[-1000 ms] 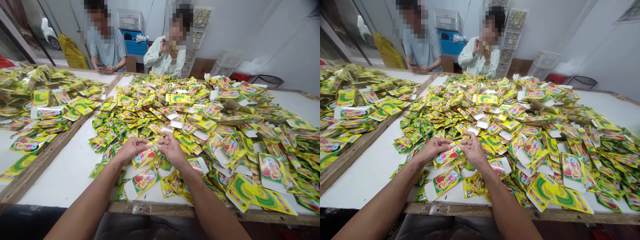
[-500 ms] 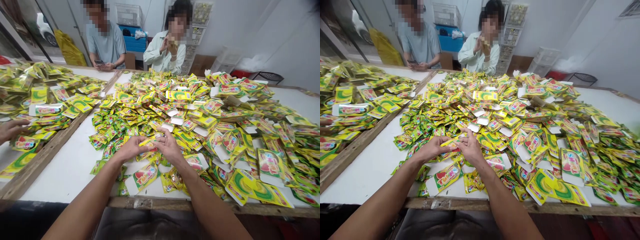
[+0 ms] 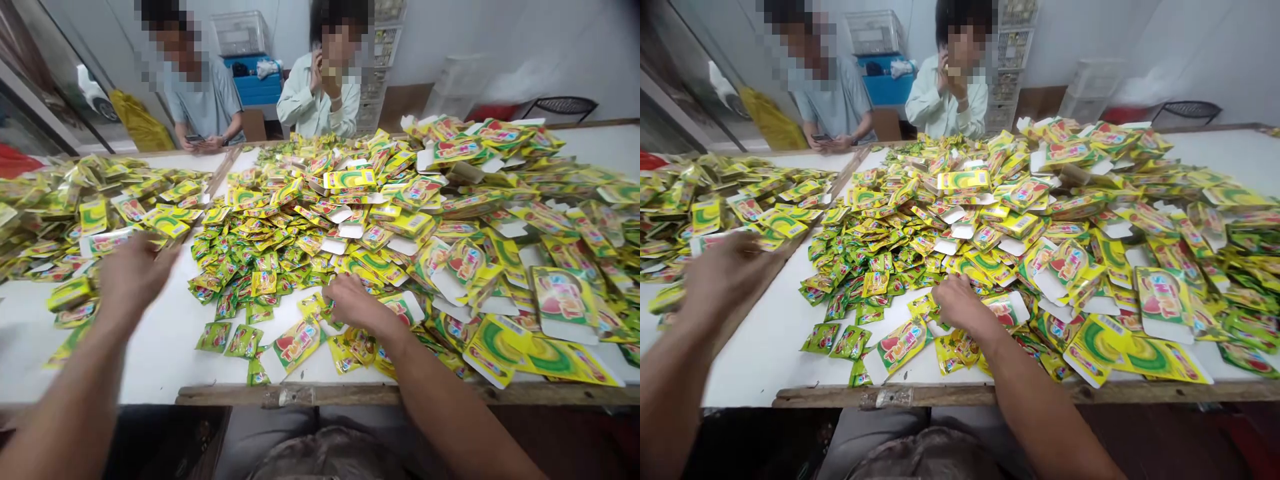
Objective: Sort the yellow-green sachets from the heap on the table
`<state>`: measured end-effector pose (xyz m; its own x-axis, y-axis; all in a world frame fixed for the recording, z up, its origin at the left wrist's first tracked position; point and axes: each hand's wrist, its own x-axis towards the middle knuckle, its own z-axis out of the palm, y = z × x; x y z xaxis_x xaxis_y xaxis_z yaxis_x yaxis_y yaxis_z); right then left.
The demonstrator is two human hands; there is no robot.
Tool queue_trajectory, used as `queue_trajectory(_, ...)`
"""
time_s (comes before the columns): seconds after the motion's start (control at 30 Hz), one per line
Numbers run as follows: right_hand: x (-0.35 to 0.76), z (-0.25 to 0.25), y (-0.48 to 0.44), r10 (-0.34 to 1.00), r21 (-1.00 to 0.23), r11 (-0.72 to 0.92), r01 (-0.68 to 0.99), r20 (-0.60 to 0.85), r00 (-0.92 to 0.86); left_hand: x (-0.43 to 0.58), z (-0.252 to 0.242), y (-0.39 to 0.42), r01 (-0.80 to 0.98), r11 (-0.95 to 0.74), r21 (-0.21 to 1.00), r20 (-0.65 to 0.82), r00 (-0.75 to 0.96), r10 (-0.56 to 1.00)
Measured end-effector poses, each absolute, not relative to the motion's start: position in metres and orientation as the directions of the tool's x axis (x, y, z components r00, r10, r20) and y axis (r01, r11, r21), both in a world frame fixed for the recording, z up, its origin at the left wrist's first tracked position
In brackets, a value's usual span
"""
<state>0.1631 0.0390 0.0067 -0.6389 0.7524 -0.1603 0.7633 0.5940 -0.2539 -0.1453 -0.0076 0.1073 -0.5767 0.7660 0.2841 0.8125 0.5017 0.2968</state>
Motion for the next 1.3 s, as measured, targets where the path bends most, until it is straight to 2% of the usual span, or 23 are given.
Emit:
queue_trajectory(0.03,0.164,0.006,0.041,0.758,-0.277,0.587,0.761,-0.144,-0.637,-0.117,0.097,-0.003,0.875,0.344,0.34,0.145,-0.41,0.9)
queue_trajectory(0.07,0.166,0.006,0.044,0.768,-0.31,0.577,0.756,-0.108,-0.631,-0.088,0.084,0.001,0.889,0.249,0.384,0.012,-0.274,0.962)
queue_trajectory(0.13,0.17,0.005,0.048,0.796,-0.395,0.556,0.731,-0.001,-0.606,-0.035,0.058,0.008,0.909,0.123,0.398,-0.145,-0.07,0.987)
queue_trajectory(0.2,0.172,0.005,0.052,0.828,-0.485,0.522,0.701,0.091,-0.553,0.001,0.034,0.013,0.933,-0.011,0.359,-0.162,0.074,0.984)
queue_trajectory(0.27,0.173,0.004,0.054,0.861,-0.579,0.471,0.666,0.135,-0.491,0.016,0.017,0.016,0.943,-0.085,0.322,-0.131,0.133,0.982)
queue_trajectory(0.37,0.169,0.001,0.056,0.92,-0.757,0.344,0.555,0.154,-0.361,0.01,0.002,0.017,0.935,-0.047,0.35,-0.126,0.097,0.987)
queue_trajectory(0.4,0.168,0.0,0.057,0.941,-0.825,0.283,0.489,0.139,-0.31,0.006,0.0,0.017,0.918,-0.006,0.396,-0.133,0.064,0.989)
queue_trajectory(0.47,0.166,-0.001,0.059,0.971,-0.933,0.137,0.331,0.061,-0.231,-0.003,-0.004,0.017,0.817,0.095,0.568,-0.137,-0.02,0.99)
queue_trajectory(0.57,0.166,0.0,0.061,0.984,-0.99,-0.048,0.131,-0.069,-0.161,-0.01,-0.01,0.019,0.428,0.199,0.881,-0.167,-0.111,0.98)
queue_trajectory(0.63,0.166,0.002,0.061,0.986,-0.995,-0.102,0.024,-0.104,-0.131,-0.011,-0.014,0.02,0.104,0.239,0.965,-0.225,-0.133,0.965)
queue_trajectory(0.73,0.163,0.005,0.059,0.978,-0.982,-0.16,-0.105,-0.143,-0.151,-0.008,-0.013,0.02,-0.235,0.248,0.94,-0.287,-0.149,0.946)
queue_trajectory(0.87,0.151,-0.002,0.055,0.969,-0.969,-0.209,-0.136,-0.186,-0.16,-0.003,-0.003,0.017,-0.408,0.213,0.888,-0.28,-0.11,0.954)
queue_trajectory(0.97,0.142,-0.013,0.054,0.981,-0.991,-0.132,-0.017,-0.128,-0.144,-0.001,0.002,0.014,-0.442,0.189,0.877,-0.238,-0.058,0.969)
queue_trajectory(1.1,0.138,-0.021,0.054,0.991,-0.991,0.016,0.131,-0.002,-0.137,0.001,0.002,0.016,-0.378,0.142,0.915,-0.209,-0.142,0.968)
queue_trajectory(1.2,0.139,-0.015,0.052,0.994,-0.999,0.032,0.028,0.029,-0.103,0.002,0.001,0.018,-0.39,0.14,0.91,-0.213,-0.15,0.965)
queue_trajectory(1.3,0.142,-0.004,0.048,0.967,-0.996,-0.061,-0.069,-0.042,-0.253,0.0,0.006,0.022,-0.366,0.157,0.917,-0.202,-0.088,0.975)
